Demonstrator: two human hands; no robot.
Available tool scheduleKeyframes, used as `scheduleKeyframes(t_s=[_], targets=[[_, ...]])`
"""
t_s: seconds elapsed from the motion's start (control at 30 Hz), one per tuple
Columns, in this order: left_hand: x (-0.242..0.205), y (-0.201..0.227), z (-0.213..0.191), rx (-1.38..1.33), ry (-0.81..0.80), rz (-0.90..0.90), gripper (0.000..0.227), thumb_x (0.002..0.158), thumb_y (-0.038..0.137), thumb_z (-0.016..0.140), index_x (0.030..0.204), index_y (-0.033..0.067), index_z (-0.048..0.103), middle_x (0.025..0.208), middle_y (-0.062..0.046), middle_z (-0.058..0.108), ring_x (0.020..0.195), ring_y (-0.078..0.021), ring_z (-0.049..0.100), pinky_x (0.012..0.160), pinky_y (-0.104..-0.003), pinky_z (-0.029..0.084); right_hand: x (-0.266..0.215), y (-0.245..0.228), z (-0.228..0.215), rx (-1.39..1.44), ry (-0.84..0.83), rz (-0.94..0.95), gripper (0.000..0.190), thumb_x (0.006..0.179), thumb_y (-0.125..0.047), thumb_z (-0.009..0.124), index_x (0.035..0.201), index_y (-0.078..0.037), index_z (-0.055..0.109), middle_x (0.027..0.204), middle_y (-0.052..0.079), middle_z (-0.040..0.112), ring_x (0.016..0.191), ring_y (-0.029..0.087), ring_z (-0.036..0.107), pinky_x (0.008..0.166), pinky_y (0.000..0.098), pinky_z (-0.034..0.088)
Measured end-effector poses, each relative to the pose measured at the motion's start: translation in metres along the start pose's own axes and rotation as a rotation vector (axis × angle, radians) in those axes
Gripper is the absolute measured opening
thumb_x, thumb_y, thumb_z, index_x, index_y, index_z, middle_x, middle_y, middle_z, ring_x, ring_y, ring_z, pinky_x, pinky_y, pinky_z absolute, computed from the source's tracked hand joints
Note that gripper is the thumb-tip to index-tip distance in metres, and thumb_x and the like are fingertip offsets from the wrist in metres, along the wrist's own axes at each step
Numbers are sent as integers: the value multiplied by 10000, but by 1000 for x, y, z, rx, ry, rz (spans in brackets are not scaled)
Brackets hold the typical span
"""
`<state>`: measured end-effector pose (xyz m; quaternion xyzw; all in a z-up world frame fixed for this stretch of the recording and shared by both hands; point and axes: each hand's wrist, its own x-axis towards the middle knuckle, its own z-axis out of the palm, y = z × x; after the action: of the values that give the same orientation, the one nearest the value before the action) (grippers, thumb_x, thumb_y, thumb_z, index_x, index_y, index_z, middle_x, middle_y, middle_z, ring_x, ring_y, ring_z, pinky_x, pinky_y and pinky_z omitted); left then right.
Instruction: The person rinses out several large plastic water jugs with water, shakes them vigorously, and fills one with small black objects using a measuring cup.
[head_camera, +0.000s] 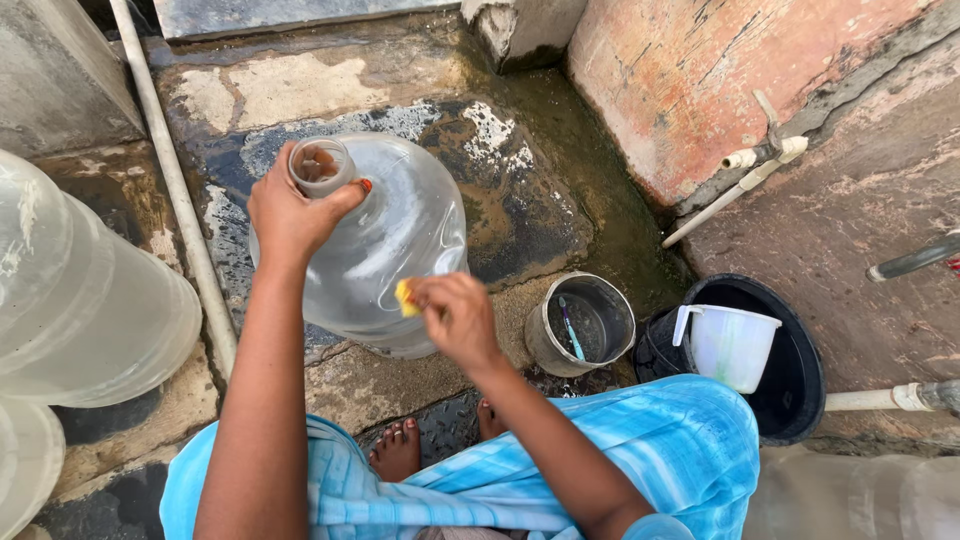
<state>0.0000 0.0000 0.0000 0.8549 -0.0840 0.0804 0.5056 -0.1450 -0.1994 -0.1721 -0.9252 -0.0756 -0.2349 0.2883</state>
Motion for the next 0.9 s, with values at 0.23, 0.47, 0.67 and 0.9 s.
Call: scheduleKeyframes(t_s=[0.23,0.47,0.67,0.9], targets=[[-7,-20,1,-51,31,54,477,676,357,868,1066,142,694,1041,-23,766,985,-184,753,918,-348,563,32,45,-56,-86,405,204,149,895,-102,762,1027,-34,752,1008,101,666,873,288,663,772,379,542],[-9,-63,8,-490,89,209,449,814,155,866,1163,96,591,1124,-31,678,1078,-165,679,1038,-324,548,-123,211,45,-185,-101,769,270,837,-261,795,1053,-100,785,1085,171,737,970,334,719,866,407,562],[-17,-50,45,-797,241,238,471,812,37,844,1173,73,543,1071,-61,632,1005,-186,612,976,-329,518,-131,248,91,62,-192,901,717,937,-605,591,1272,25,661,1227,263,686,1165,394,647,1007,466,496],[-82,49,-56,-987,-187,408,583,730,19,819,1229,83,526,1058,-55,615,996,-188,618,988,-364,536,0,210,13,1237,-105,1240,958,940,-833,367,1504,-60,391,1346,137,569,1262,321,545,1085,552,439]])
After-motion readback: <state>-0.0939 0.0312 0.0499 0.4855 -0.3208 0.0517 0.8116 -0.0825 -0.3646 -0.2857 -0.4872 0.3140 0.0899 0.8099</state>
